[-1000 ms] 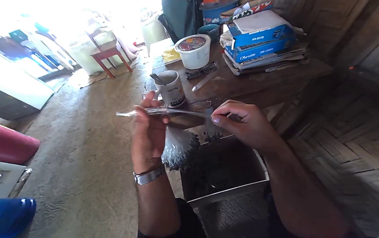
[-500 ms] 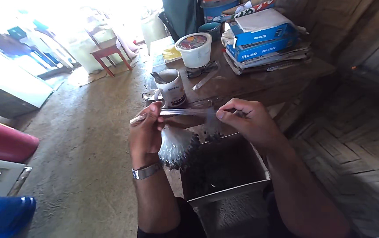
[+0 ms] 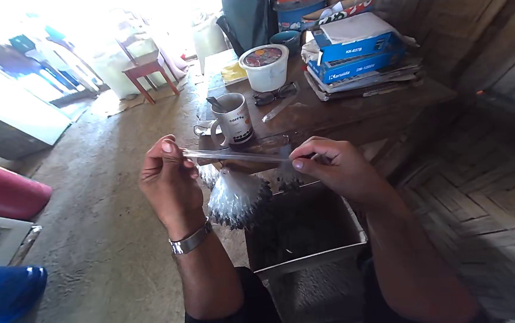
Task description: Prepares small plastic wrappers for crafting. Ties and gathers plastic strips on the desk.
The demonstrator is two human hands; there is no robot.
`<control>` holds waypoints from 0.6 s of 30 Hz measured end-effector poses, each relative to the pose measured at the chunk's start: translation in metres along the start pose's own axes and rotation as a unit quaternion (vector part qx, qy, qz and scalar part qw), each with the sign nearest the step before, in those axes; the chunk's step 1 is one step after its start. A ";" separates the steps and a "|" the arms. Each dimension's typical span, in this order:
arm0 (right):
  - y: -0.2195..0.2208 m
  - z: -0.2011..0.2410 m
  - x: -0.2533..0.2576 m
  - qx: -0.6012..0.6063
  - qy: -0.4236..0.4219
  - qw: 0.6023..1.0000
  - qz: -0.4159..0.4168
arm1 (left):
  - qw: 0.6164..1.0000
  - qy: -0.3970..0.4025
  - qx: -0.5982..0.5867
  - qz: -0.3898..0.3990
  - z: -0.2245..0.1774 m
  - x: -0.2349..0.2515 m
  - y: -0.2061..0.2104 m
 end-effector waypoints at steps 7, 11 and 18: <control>0.009 -0.001 0.000 0.046 0.015 0.998 0.035 | 0.995 0.067 0.041 -0.055 -0.016 0.001 -0.005; 0.016 -0.010 0.001 0.200 0.076 0.976 0.044 | 0.997 0.053 0.044 -0.029 -0.016 0.001 -0.004; 0.026 -0.032 0.004 0.311 0.146 0.939 -0.007 | 0.996 0.069 0.054 -0.029 -0.020 0.000 -0.003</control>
Point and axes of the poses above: each hand's wrist, its own x-axis towards the middle knuckle, its own y-axis out of the palm, z = x × y, the point moved 8 cm from there along x, towards the middle knuckle, and after that the axes turned 8 degrees about y, right-handed, at the moved point
